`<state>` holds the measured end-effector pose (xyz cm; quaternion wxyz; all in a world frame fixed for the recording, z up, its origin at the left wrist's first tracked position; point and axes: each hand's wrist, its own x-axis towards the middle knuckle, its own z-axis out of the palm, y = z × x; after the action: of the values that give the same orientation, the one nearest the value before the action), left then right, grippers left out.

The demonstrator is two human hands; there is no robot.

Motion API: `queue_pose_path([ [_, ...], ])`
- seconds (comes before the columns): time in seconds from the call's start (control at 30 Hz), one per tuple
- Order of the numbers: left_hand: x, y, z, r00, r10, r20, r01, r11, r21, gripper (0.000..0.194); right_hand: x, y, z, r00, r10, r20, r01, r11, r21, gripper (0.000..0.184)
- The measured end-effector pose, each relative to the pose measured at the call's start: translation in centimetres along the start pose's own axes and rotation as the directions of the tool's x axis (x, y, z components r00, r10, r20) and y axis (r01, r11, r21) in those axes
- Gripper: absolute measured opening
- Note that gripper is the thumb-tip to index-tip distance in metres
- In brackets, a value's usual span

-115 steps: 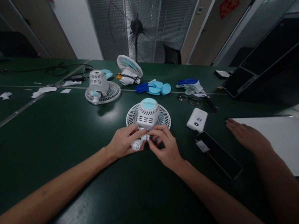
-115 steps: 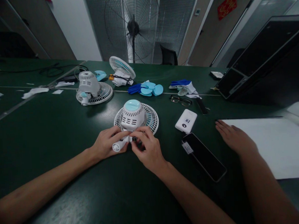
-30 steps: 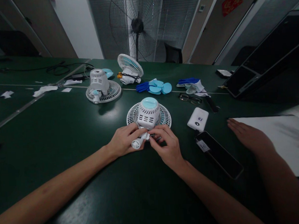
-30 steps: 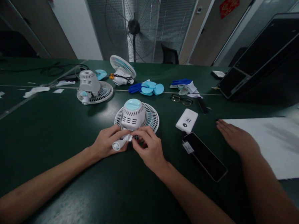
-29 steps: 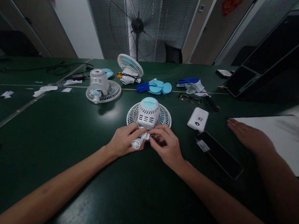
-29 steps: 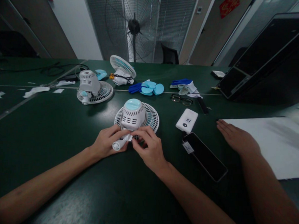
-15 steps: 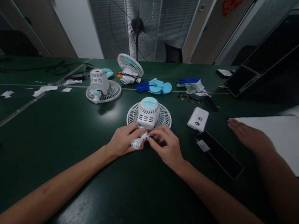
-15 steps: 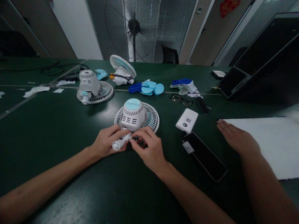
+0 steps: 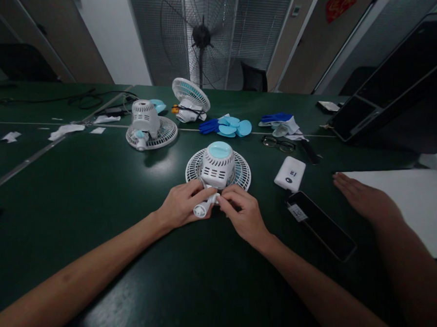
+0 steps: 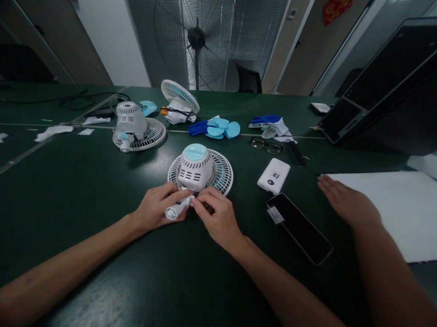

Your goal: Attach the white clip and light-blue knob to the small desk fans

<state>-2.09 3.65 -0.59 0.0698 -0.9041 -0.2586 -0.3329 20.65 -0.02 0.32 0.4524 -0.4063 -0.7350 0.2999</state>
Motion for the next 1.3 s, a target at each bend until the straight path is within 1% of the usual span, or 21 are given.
queue_pose_path([
  [0.07,-0.06,-0.02,0.06,1.0,-0.007,0.0,0.007,1.0,-0.003,0.035,-0.11,-0.26,-0.06,1.0,-0.013,-0.013,0.013,0.999,-0.031,0.018],
  [0.13,-0.13,-0.05,0.12,1.0,-0.014,-0.003,0.014,1.0,-0.009,0.036,-0.29,-0.53,-0.09,0.999,-0.032,-0.023,0.031,0.998,-0.056,0.006],
  [0.23,-0.18,-0.08,0.19,1.0,-0.018,-0.002,0.018,1.0,-0.018,0.037,-0.53,-0.69,-0.02,0.998,-0.059,-0.023,0.057,0.996,-0.075,0.023],
  [0.3,-0.18,-0.08,0.22,1.0,-0.02,0.001,0.02,1.0,-0.017,0.037,-0.58,-0.59,0.04,0.997,-0.072,-0.019,0.07,0.993,-0.1,0.026],
  [0.6,-0.09,-0.03,0.35,1.0,-0.014,-0.014,0.014,1.0,0.015,0.036,-0.42,-0.05,0.04,0.992,-0.116,-0.053,0.106,0.98,-0.17,0.019],
  [0.87,-0.04,0.06,0.31,1.0,-0.023,-0.021,0.024,1.0,0.014,0.034,-0.47,-0.14,-0.12,0.986,-0.151,-0.072,0.137,0.975,-0.175,0.017],
  [1.3,0.04,0.03,0.2,1.0,-0.026,-0.011,0.026,1.0,0.006,0.036,-0.32,-0.3,-0.42,0.992,-0.102,-0.073,0.088,0.981,-0.171,0.016],
])
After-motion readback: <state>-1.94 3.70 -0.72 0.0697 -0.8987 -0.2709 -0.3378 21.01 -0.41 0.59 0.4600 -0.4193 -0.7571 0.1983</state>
